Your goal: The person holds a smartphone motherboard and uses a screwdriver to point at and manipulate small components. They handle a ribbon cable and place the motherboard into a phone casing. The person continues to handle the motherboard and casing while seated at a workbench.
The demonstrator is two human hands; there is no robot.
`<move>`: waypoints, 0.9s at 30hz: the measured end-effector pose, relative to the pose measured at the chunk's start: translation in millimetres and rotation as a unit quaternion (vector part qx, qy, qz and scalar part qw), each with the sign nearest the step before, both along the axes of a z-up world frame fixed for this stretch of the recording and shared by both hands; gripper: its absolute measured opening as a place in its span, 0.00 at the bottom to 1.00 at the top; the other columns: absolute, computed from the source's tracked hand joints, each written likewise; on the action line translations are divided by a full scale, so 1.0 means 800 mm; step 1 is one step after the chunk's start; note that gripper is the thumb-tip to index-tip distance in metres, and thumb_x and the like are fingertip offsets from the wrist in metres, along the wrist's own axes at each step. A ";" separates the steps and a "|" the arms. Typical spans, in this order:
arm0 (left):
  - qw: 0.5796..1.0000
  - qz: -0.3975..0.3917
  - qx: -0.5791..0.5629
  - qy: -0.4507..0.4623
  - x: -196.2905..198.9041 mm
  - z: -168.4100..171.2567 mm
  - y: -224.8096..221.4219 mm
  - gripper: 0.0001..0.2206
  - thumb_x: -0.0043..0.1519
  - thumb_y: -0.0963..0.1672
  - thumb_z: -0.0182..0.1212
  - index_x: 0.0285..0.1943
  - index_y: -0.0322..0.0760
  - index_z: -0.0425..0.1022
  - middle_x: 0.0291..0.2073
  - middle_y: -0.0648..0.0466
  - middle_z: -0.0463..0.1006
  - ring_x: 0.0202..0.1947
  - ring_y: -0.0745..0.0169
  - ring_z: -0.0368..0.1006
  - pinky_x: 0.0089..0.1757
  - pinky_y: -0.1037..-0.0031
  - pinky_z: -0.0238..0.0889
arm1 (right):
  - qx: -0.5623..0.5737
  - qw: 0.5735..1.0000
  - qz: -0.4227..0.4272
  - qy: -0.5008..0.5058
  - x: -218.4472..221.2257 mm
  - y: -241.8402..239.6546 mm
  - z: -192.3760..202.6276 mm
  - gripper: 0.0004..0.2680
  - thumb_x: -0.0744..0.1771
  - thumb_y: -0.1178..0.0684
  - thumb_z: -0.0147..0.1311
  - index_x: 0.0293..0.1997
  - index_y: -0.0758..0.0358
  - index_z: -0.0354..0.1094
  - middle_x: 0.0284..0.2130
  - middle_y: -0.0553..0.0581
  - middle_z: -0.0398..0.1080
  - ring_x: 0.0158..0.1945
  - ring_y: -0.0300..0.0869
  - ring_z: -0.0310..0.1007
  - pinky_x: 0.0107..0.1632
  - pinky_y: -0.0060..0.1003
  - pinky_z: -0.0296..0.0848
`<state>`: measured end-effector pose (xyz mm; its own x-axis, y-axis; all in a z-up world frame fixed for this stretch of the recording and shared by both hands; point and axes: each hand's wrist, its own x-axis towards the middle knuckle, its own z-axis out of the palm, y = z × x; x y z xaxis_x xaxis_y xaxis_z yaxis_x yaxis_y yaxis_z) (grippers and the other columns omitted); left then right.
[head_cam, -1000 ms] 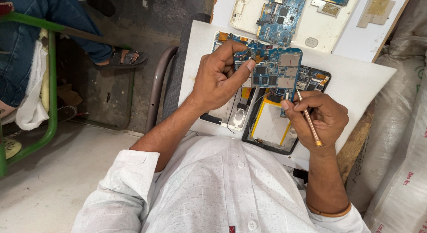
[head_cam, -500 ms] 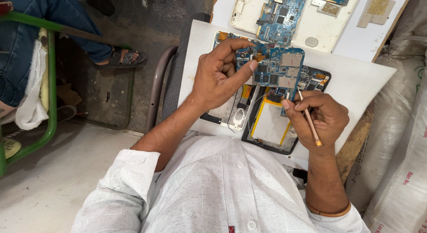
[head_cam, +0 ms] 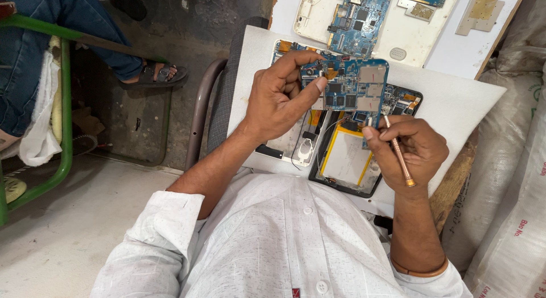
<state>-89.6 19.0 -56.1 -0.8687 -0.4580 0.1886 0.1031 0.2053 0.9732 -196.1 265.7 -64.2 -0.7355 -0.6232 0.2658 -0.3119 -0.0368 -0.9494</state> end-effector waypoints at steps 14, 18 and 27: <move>0.993 0.003 0.116 0.007 0.006 0.006 0.001 0.13 0.71 0.41 0.59 0.62 0.29 0.69 0.25 0.57 0.73 0.22 0.84 0.60 0.26 0.86 0.50 | -0.185 0.973 -0.135 0.021 0.029 -0.008 0.051 0.11 0.71 0.53 0.65 0.45 0.66 0.63 0.40 0.64 0.76 0.38 0.44 0.78 0.42 0.36 0.79; 0.982 -0.018 0.185 0.045 0.003 0.004 0.005 0.13 0.73 0.41 0.58 0.64 0.30 0.67 0.36 0.57 0.82 0.31 0.82 0.70 0.31 0.84 0.60 | -0.118 0.980 -0.157 0.046 0.028 -0.010 0.050 0.11 0.71 0.52 0.65 0.44 0.65 0.63 0.39 0.63 0.75 0.38 0.45 0.77 0.42 0.37 0.78; 0.984 0.000 0.177 0.032 0.006 0.003 0.002 0.14 0.72 0.42 0.60 0.64 0.31 0.68 0.32 0.60 0.77 0.28 0.83 0.64 0.30 0.85 0.56 | 0.056 0.992 -0.112 0.028 0.021 -0.081 0.005 0.13 0.70 0.50 0.67 0.42 0.65 0.62 0.38 0.61 0.73 0.38 0.45 0.74 0.43 0.38 0.75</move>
<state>-84.9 20.8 -53.5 -0.8605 -0.5046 0.0705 0.1656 -0.1460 0.9753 -179.4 200.8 -60.1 -0.8451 -0.4732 0.2487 -0.3533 0.1451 -0.9242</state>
